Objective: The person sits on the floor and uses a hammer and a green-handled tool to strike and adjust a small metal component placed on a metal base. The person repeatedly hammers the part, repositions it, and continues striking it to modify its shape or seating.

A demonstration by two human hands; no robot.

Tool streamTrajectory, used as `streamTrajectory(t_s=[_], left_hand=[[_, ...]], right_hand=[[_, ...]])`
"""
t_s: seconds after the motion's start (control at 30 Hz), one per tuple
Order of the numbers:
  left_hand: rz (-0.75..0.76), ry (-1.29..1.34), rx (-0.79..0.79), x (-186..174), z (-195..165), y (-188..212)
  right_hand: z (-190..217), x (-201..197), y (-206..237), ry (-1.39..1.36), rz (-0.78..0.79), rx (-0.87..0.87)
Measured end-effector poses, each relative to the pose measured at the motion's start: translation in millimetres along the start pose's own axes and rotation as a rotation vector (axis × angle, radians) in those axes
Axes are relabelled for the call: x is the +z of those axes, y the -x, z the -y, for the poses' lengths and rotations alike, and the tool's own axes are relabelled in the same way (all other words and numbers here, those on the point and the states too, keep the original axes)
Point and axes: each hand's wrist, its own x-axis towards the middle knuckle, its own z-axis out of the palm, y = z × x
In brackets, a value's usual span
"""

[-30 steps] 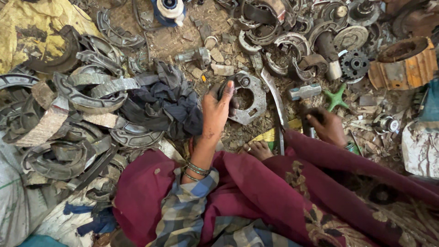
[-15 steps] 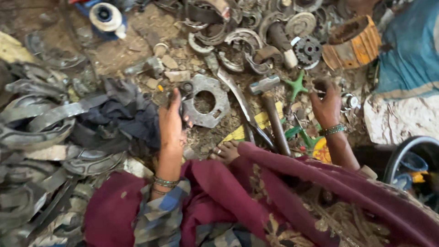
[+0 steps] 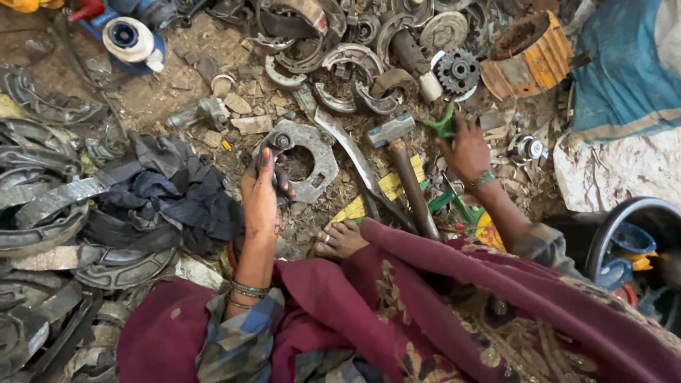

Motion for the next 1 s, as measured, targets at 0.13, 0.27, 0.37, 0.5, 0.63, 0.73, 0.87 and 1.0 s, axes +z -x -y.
streamTrajectory(t_s=[0.13, 0.27, 0.37, 0.5, 0.63, 0.73, 0.87, 1.0], left_hand=[[-0.032, -0.077, -0.045, 4, -2, 3], [-0.096, -0.251, 0.005, 7, -2, 10], [-0.109, -0.401, 0.141, 9, -4, 17], [-0.066, -0.375, 0.164, 11, -19, 29], [-0.002, -0.316, 0.152, 17, -39, 44], [0.030, -0.253, 0.156, 23, -52, 53], [0.039, -0.234, 0.332, 30, -66, 68], [0.150, -0.118, 0.321, 40, -81, 86]], right_hand=[[8, -7, -27, 0.235, 0.040, 0.037], [64, -37, -29, 0.286, 0.344, 0.211], [165, -28, 26, 0.167, 0.304, -0.346], [259, 18, 111, 0.164, 0.390, -0.919], [254, 43, 137, 0.159, 0.339, -0.932], [259, 31, 135, 0.196, 0.371, -0.962], [281, -20, 118, 0.127, 0.509, -0.797], [246, -181, 59, -0.407, 0.603, -0.237]])
